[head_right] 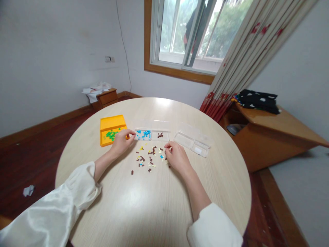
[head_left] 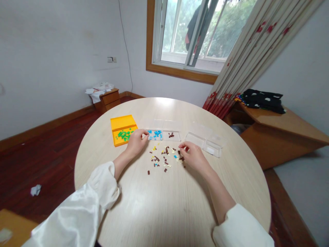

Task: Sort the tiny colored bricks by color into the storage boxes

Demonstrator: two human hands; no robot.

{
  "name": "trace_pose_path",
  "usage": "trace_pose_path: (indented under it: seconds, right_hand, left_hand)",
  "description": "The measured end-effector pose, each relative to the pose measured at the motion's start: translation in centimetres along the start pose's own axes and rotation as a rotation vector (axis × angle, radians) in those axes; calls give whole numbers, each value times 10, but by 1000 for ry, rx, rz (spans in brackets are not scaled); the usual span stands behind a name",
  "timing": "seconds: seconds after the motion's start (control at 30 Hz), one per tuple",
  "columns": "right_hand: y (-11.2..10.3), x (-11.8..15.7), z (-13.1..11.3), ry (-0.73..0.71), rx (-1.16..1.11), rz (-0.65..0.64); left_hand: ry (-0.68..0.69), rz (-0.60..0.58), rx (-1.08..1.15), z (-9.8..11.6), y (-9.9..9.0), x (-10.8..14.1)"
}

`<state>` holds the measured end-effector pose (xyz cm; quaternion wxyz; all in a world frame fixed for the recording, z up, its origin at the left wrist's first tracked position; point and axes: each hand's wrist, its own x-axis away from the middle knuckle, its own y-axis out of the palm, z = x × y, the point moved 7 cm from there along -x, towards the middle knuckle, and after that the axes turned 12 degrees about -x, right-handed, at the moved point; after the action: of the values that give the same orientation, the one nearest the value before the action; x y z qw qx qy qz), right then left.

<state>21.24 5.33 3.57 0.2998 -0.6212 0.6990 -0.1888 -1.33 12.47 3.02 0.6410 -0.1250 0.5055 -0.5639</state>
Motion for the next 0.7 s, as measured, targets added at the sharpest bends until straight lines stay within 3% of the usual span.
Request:
trace_pose_path:
  seconds: [0.1, 0.2, 0.5, 0.7]
  right_hand:
    - [4, 1, 4, 25, 43, -157]
    - [8, 4, 0, 16, 66, -208]
    - [21, 7, -2, -61, 177, -189]
    - [22, 6, -3, -144, 132, -134]
  left_hand:
    - [-10, -22, -43, -6, 4, -2]
    - [-8, -34, -64, -8, 9, -2]
    - [31, -13, -43, -10, 15, -4]
    - [125, 15, 20, 5, 10, 1]
